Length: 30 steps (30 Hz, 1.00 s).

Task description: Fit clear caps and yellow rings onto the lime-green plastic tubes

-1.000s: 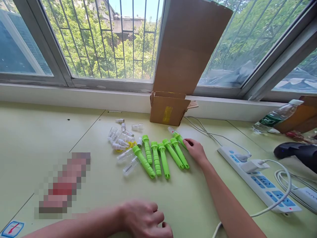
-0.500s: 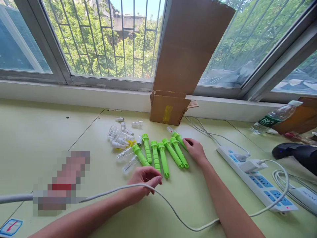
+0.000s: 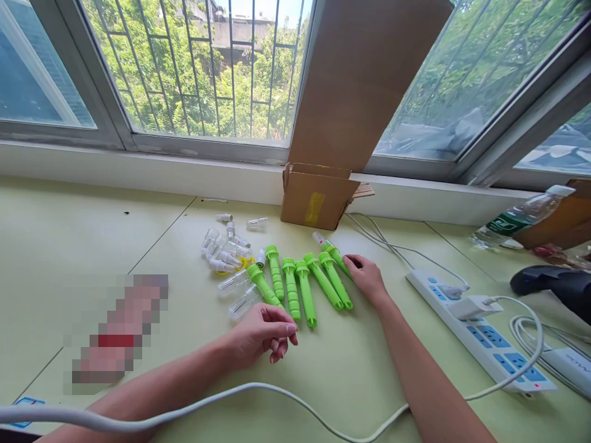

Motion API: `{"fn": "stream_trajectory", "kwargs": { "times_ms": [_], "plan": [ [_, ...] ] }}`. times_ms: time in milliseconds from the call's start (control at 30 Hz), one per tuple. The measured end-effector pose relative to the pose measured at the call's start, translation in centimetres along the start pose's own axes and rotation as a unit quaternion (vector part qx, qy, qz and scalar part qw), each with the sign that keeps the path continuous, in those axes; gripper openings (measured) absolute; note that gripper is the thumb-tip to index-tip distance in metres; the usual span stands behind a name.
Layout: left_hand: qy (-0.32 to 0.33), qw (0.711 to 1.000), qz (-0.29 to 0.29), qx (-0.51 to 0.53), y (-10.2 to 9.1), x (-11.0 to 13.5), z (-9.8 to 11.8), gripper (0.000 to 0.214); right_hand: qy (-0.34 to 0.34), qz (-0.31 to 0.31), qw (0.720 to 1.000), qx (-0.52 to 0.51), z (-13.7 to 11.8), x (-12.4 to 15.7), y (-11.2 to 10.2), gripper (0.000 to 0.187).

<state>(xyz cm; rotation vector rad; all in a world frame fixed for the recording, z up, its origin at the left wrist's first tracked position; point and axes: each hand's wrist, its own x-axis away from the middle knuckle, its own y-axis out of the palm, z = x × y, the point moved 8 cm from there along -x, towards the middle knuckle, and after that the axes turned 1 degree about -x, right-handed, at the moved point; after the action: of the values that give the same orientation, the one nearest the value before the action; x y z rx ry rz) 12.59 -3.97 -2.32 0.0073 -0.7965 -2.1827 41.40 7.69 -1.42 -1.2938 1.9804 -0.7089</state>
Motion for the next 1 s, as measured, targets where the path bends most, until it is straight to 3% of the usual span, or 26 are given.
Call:
{"fn": "stream_trajectory", "kwargs": {
  "times_ms": [1000],
  "plan": [
    [0.032,0.999,0.026,0.029,-0.02,0.34,0.49,0.027,-0.007,0.008,1.000,-0.004,0.35,-0.11,0.24,0.042]
  ]
}}
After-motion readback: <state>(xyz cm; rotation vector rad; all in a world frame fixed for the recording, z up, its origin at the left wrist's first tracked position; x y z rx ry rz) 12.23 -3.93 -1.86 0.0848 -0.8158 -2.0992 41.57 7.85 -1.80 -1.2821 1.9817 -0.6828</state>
